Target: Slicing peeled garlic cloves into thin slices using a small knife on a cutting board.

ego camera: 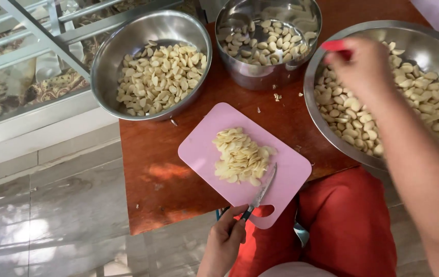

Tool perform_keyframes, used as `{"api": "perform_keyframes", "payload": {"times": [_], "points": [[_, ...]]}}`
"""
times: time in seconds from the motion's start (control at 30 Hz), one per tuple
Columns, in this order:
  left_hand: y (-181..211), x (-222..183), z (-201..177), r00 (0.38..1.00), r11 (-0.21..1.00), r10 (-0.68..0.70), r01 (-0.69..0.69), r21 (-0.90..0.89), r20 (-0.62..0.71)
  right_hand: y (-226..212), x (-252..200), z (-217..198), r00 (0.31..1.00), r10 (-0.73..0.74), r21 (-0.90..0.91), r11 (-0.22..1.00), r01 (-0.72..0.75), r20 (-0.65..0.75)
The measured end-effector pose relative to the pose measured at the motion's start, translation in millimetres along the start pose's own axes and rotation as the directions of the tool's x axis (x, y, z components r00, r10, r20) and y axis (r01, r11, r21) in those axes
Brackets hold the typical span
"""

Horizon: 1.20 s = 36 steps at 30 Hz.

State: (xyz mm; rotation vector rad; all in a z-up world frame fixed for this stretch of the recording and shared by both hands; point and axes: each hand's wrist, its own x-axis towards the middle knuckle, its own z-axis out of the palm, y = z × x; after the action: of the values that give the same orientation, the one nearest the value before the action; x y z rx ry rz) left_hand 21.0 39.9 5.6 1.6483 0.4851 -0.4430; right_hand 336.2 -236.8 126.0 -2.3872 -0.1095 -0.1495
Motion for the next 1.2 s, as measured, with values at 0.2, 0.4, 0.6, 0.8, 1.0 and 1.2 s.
{"api": "perform_keyframes", "payload": {"times": [0.2,0.4,0.6,0.8,1.0,1.2], "points": [[9.6,-6.5,5.3,1.000,1.000,-0.030,0.030,0.010,-0.005,79.9,43.0,-15.4,0.973,0.177,-0.341,0.933,-0.117,0.149],[4.6,-6.9,9.8,1.000,0.997,0.022,-0.023,-0.069,-0.010,124.2,63.0,12.7,0.986,-0.073,-0.588,0.796,0.147,0.148],[6.2,-8.9,10.5,1.000,0.997,-0.024,0.023,-0.068,-0.013,115.2,62.6,2.6,0.982,0.040,-0.620,0.780,0.085,0.186],[9.5,-11.2,13.9,1.000,1.000,0.009,-0.009,-0.016,-0.026,117.7,57.7,0.8,0.977,0.033,-0.562,0.822,0.093,0.210],[3.7,-9.1,15.4,1.000,0.999,0.013,-0.014,-0.052,-0.027,96.8,40.0,-12.4,0.953,0.122,-0.457,0.889,0.019,0.276],[6.3,-14.4,12.3,0.997,0.997,0.073,-0.075,-0.032,-0.037,108.8,23.4,-18.6,0.988,-0.062,-0.409,0.905,0.115,0.141]]}}
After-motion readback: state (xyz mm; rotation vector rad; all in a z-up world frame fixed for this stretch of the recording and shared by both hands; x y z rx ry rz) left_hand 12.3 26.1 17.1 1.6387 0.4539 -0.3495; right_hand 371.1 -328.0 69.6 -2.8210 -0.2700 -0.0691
